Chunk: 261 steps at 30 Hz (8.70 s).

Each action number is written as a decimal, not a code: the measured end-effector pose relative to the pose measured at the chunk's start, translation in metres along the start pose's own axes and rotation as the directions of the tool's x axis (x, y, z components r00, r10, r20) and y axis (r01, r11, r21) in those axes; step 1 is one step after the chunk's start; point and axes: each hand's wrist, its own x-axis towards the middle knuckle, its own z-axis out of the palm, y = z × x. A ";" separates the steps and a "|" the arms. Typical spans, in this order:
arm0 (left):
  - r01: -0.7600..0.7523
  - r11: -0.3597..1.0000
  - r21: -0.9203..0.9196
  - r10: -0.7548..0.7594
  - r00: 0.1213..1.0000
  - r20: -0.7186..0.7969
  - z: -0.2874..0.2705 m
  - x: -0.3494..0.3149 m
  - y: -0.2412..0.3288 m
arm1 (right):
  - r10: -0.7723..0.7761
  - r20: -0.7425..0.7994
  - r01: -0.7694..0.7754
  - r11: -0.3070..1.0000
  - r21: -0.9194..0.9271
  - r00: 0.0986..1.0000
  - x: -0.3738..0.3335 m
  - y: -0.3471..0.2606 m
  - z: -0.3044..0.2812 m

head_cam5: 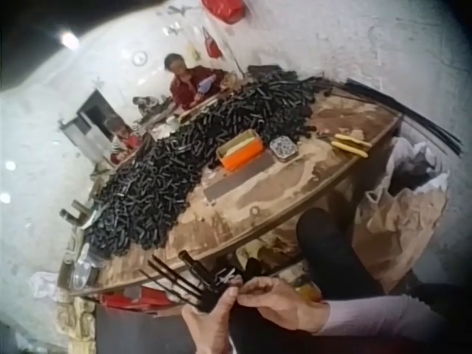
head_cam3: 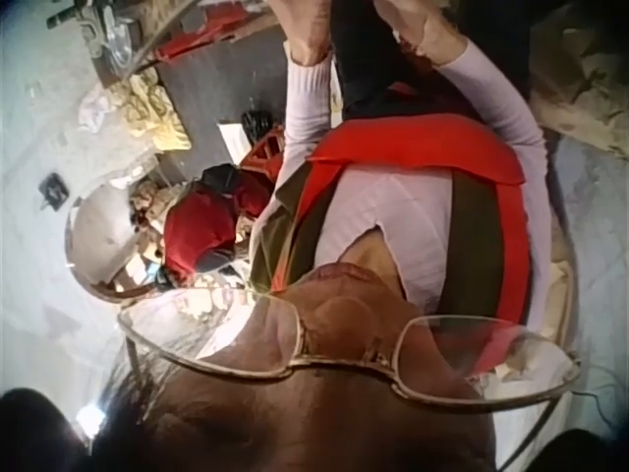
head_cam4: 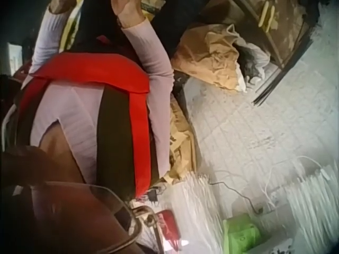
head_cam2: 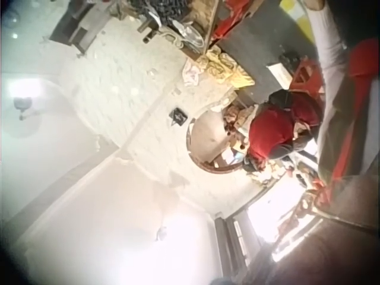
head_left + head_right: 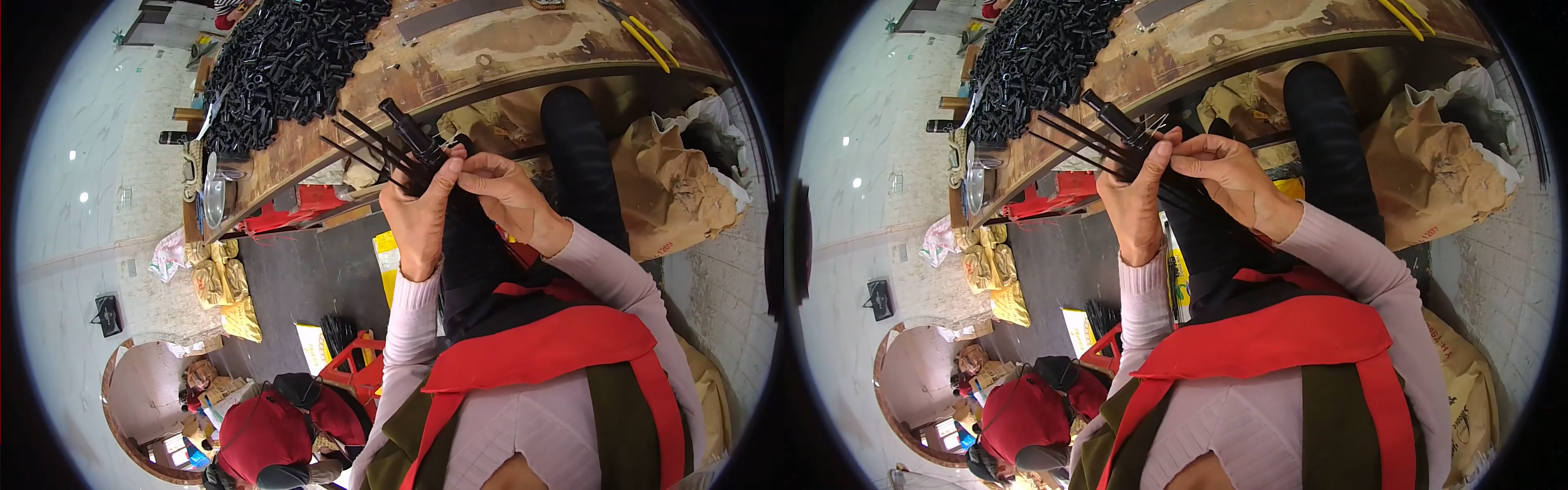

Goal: Trimming and bundling black plastic components using hand tools at a production workbench.

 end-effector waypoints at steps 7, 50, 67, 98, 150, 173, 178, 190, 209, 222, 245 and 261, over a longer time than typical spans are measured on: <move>-0.018 0.990 0.141 0.025 0.999 -0.046 0.000 -0.004 -0.003 | -0.085 -0.002 0.085 0.996 -0.014 0.996 -0.005 0.010 0.004; 0.223 0.916 -0.333 -0.060 0.898 0.435 0.038 -0.014 -0.028 | -0.570 0.092 0.161 0.070 -0.985 0.816 0.008 -0.333 -0.123; 0.194 0.924 -0.329 -0.052 0.917 0.395 0.022 -0.027 -0.025 | -0.017 0.402 0.331 -0.535 -0.777 0.916 -0.080 -0.118 0.025; 0.163 0.976 -0.144 -0.047 0.802 0.595 0.010 -0.024 -0.023 | 0.509 -0.234 -0.215 -0.096 -0.972 0.829 -0.095 -0.178 0.081; 0.117 0.943 -0.311 0.020 0.915 0.403 0.013 -0.023 -0.029 | -0.004 0.536 0.340 -0.769 -0.541 0.844 -0.065 -0.136 0.040; 0.278 0.921 -0.274 -0.106 0.853 0.511 0.006 -0.020 -0.024 | 0.175 0.313 0.359 -0.449 -0.819 0.933 -0.071 -0.155 0.054; 0.224 0.896 -0.385 -0.040 0.901 0.432 0.006 -0.020 -0.025 | 0.314 0.329 0.454 -0.570 -0.685 0.891 -0.064 -0.166 0.054; 0.226 0.949 -0.221 -0.088 0.860 0.502 -0.003 -0.004 0.000 | 0.184 0.518 0.505 -0.629 -0.591 0.836 -0.069 -0.154 0.050; 0.212 0.971 -0.114 -0.084 0.743 0.664 -0.006 -0.001 0.001 | 0.772 -0.249 -0.630 0.239 -0.739 0.585 -0.067 -0.173 0.068; 0.220 0.959 -0.179 -0.034 0.716 0.697 -0.012 0.001 -0.004 | 0.846 -0.179 -0.653 0.235 -0.720 0.502 -0.064 -0.174 0.067; 0.217 0.963 -0.162 -0.089 0.818 0.568 -0.002 -0.006 -0.003 | 0.536 -0.192 -0.307 0.135 -0.942 0.822 -0.066 -0.151 0.073; 0.153 0.985 -0.076 -0.129 0.956 0.262 0.008 0.034 -0.020 | -0.096 0.434 0.337 -0.489 -0.804 0.896 0.035 -0.210 -0.025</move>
